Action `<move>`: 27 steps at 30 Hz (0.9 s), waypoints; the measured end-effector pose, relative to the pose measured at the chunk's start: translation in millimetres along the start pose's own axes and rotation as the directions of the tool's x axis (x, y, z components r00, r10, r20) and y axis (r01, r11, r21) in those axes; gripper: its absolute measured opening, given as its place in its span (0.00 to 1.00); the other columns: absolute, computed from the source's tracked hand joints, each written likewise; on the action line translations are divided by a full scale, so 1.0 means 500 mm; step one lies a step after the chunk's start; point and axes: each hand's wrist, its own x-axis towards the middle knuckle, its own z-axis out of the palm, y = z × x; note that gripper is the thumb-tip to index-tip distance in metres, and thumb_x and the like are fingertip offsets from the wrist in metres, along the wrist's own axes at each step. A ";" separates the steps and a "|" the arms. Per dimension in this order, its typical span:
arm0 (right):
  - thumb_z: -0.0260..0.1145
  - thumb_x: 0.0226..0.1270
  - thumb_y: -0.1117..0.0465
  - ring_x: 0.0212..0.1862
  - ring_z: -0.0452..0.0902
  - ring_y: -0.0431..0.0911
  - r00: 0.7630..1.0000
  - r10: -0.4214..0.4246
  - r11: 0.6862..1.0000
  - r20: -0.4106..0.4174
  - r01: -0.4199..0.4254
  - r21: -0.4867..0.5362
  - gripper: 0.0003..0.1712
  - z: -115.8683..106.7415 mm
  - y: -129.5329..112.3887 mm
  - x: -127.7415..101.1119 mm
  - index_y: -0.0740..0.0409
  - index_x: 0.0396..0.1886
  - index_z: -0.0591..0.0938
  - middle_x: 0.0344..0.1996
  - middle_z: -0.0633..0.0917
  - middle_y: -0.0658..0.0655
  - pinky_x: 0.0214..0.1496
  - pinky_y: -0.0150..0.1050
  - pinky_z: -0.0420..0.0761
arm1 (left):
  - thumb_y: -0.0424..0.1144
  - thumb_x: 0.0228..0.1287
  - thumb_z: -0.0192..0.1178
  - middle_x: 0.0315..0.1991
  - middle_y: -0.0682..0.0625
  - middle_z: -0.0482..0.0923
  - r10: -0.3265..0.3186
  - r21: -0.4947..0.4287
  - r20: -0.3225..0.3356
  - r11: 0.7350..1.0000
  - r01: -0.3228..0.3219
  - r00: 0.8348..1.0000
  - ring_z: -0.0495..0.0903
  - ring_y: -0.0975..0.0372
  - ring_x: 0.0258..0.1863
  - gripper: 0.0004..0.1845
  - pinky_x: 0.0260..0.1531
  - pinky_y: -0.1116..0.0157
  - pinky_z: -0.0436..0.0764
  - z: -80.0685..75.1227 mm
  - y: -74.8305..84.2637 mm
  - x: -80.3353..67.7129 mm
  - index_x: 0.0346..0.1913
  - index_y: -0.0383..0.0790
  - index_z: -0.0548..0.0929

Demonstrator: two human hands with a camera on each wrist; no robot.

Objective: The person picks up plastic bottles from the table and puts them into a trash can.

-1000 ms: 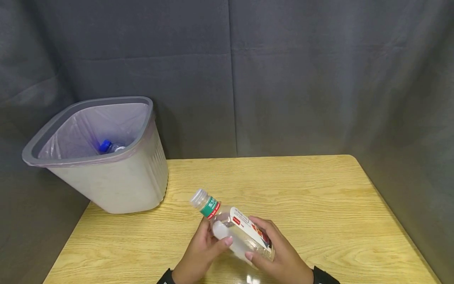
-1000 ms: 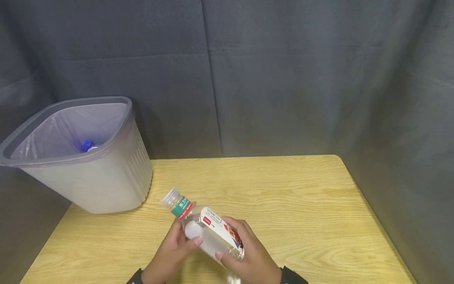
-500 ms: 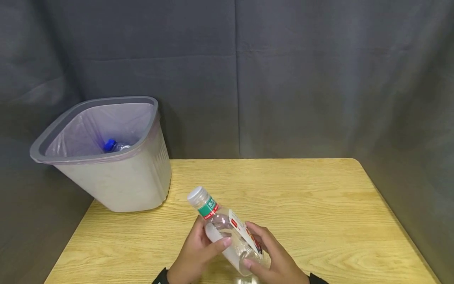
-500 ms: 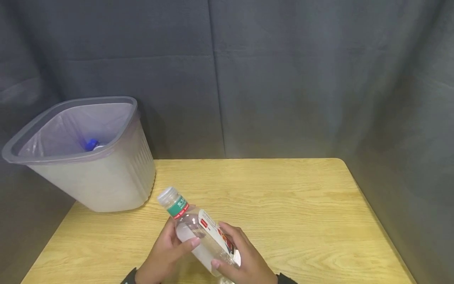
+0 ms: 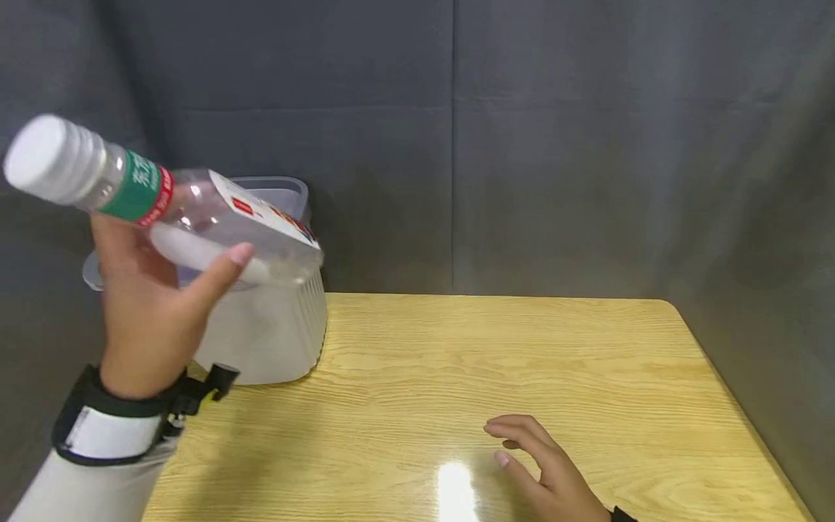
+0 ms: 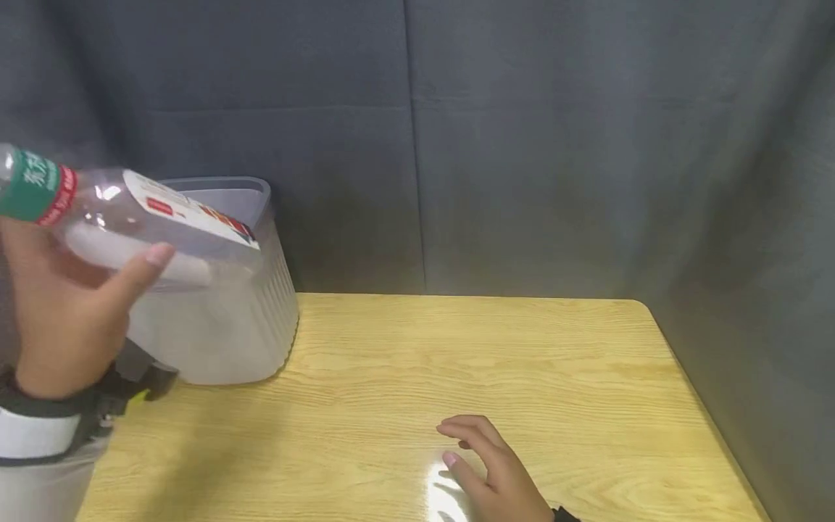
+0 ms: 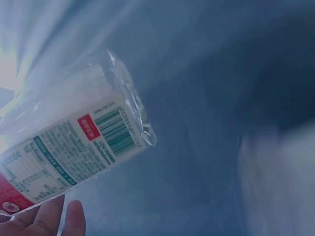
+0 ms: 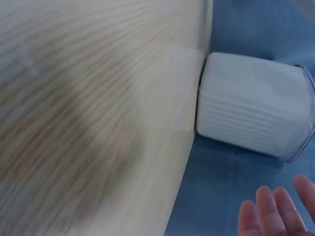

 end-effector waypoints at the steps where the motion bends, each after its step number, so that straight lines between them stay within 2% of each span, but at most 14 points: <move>1: 0.63 0.70 0.73 0.62 0.73 0.34 1.000 0.025 0.999 -0.006 -0.026 -0.027 0.26 -0.004 0.002 -0.003 0.52 0.65 0.77 0.60 0.78 0.53 0.59 0.28 0.79 | 0.17 0.47 0.70 0.55 0.45 0.78 0.024 0.081 0.001 0.996 -0.024 1.000 0.78 0.53 0.56 0.40 0.60 0.65 0.77 -0.014 0.000 0.027 0.65 0.35 0.66; 3: 0.63 0.72 0.70 0.63 0.72 0.34 0.997 0.077 0.993 -0.012 -0.078 -0.087 0.26 -0.015 0.006 -0.006 0.46 0.65 0.77 0.61 0.78 0.50 0.60 0.28 0.78 | 0.22 0.50 0.72 0.56 0.51 0.77 0.043 0.277 0.023 0.960 -0.048 0.999 0.78 0.56 0.58 0.40 0.62 0.66 0.76 -0.044 -0.005 0.074 0.67 0.38 0.66; 5: 0.63 0.73 0.66 0.64 0.73 0.36 0.991 0.133 0.978 -0.019 -0.135 -0.160 0.25 -0.027 0.010 -0.008 0.42 0.66 0.77 0.62 0.78 0.46 0.60 0.32 0.80 | 0.27 0.52 0.73 0.58 0.58 0.75 0.024 0.466 0.041 0.884 -0.040 0.999 0.77 0.61 0.60 0.41 0.64 0.69 0.75 -0.073 -0.019 0.113 0.69 0.44 0.66; 7: 0.63 0.74 0.64 0.64 0.74 0.42 0.984 0.180 0.959 -0.020 -0.180 -0.218 0.24 -0.039 0.015 -0.011 0.42 0.67 0.76 0.63 0.77 0.46 0.60 0.41 0.82 | 0.34 0.56 0.74 0.63 0.57 0.72 -0.044 0.634 0.047 0.773 0.004 0.998 0.74 0.63 0.64 0.42 0.68 0.68 0.72 -0.100 -0.037 0.144 0.72 0.51 0.64; 9: 0.63 0.75 0.61 0.65 0.75 0.48 0.976 0.218 0.940 -0.018 -0.215 -0.265 0.25 -0.050 0.023 -0.014 0.44 0.69 0.74 0.65 0.76 0.48 0.59 0.51 0.82 | 0.40 0.60 0.73 0.65 0.51 0.71 -0.146 0.750 0.037 0.657 0.069 0.989 0.74 0.65 0.58 0.43 0.62 0.72 0.73 -0.124 -0.060 0.170 0.75 0.54 0.61; 11: 0.63 0.76 0.59 0.66 0.74 0.55 0.968 0.252 0.927 -0.008 -0.243 -0.286 0.27 -0.058 0.031 -0.018 0.48 0.72 0.72 0.67 0.75 0.52 0.58 0.58 0.81 | 0.45 0.64 0.69 0.66 0.42 0.69 -0.275 0.839 0.035 0.530 0.121 0.961 0.72 0.61 0.53 0.44 0.50 0.68 0.74 -0.147 -0.081 0.189 0.78 0.53 0.57; 12: 0.62 0.76 0.58 0.67 0.74 0.56 0.963 0.269 0.921 -0.004 -0.259 -0.293 0.28 -0.061 0.035 -0.020 0.49 0.73 0.71 0.69 0.74 0.53 0.58 0.60 0.80 | 0.47 0.66 0.68 0.66 0.36 0.67 -0.337 0.863 0.043 0.486 0.135 0.941 0.71 0.57 0.52 0.45 0.47 0.64 0.74 -0.157 -0.092 0.198 0.80 0.50 0.55; 14: 0.62 0.76 0.57 0.67 0.73 0.59 0.958 0.285 0.913 -0.001 -0.272 -0.304 0.29 -0.063 0.043 -0.024 0.51 0.74 0.69 0.70 0.73 0.56 0.59 0.61 0.79 | 0.50 0.68 0.65 0.65 0.30 0.66 -0.444 0.896 0.066 0.420 0.143 0.894 0.72 0.50 0.50 0.46 0.42 0.56 0.75 -0.178 -0.115 0.211 0.81 0.43 0.51; 15: 0.62 0.76 0.57 0.68 0.72 0.59 0.957 0.289 0.911 0.000 -0.275 -0.307 0.30 -0.063 0.046 -0.025 0.52 0.75 0.69 0.70 0.72 0.57 0.59 0.62 0.79 | 0.51 0.68 0.64 0.65 0.27 0.65 -0.487 0.908 0.076 0.395 0.142 0.870 0.71 0.42 0.52 0.47 0.43 0.48 0.77 -0.187 -0.125 0.215 0.81 0.40 0.50; 16: 0.63 0.76 0.56 0.68 0.72 0.59 0.957 0.290 0.909 0.000 -0.276 -0.312 0.30 -0.063 0.048 -0.027 0.51 0.75 0.68 0.70 0.73 0.57 0.59 0.62 0.79 | 0.50 0.69 0.63 0.65 0.24 0.64 -0.516 0.913 0.091 0.384 0.135 0.852 0.70 0.35 0.55 0.47 0.46 0.41 0.77 -0.195 -0.136 0.217 0.81 0.37 0.50; 18: 0.64 0.75 0.57 0.67 0.73 0.59 0.958 0.286 0.909 -0.003 -0.272 -0.314 0.31 -0.062 0.049 -0.029 0.51 0.74 0.69 0.69 0.73 0.57 0.58 0.62 0.79 | 0.50 0.69 0.63 0.66 0.22 0.63 -0.551 0.922 0.111 0.368 0.122 0.827 0.67 0.29 0.61 0.47 0.53 0.30 0.72 -0.209 -0.158 0.219 0.80 0.35 0.51; 23: 0.66 0.73 0.59 0.66 0.74 0.57 0.967 0.256 0.916 0.000 -0.243 -0.320 0.31 -0.060 0.047 -0.032 0.51 0.73 0.70 0.68 0.75 0.56 0.57 0.60 0.80 | 0.50 0.68 0.64 0.66 0.21 0.64 -0.572 0.928 0.109 0.351 0.123 0.813 0.65 0.29 0.62 0.46 0.58 0.29 0.68 -0.226 -0.189 0.212 0.79 0.34 0.54; 25: 0.66 0.73 0.59 0.66 0.74 0.56 0.970 0.243 0.917 0.001 -0.229 -0.326 0.30 -0.060 0.047 -0.032 0.51 0.72 0.71 0.67 0.75 0.56 0.57 0.59 0.81 | 0.52 0.69 0.63 0.67 0.21 0.63 -0.579 0.927 0.108 0.353 0.129 0.808 0.65 0.29 0.61 0.48 0.59 0.29 0.67 -0.223 -0.189 0.207 0.80 0.35 0.50; 27: 0.66 0.73 0.59 0.65 0.74 0.55 0.972 0.236 0.916 0.001 -0.222 -0.335 0.30 -0.059 0.048 -0.032 0.52 0.72 0.71 0.67 0.75 0.55 0.57 0.58 0.81 | 0.56 0.70 0.59 0.72 0.22 0.58 -0.591 0.924 0.107 0.357 0.140 0.800 0.62 0.29 0.67 0.50 0.64 0.29 0.63 -0.213 -0.184 0.199 0.82 0.37 0.44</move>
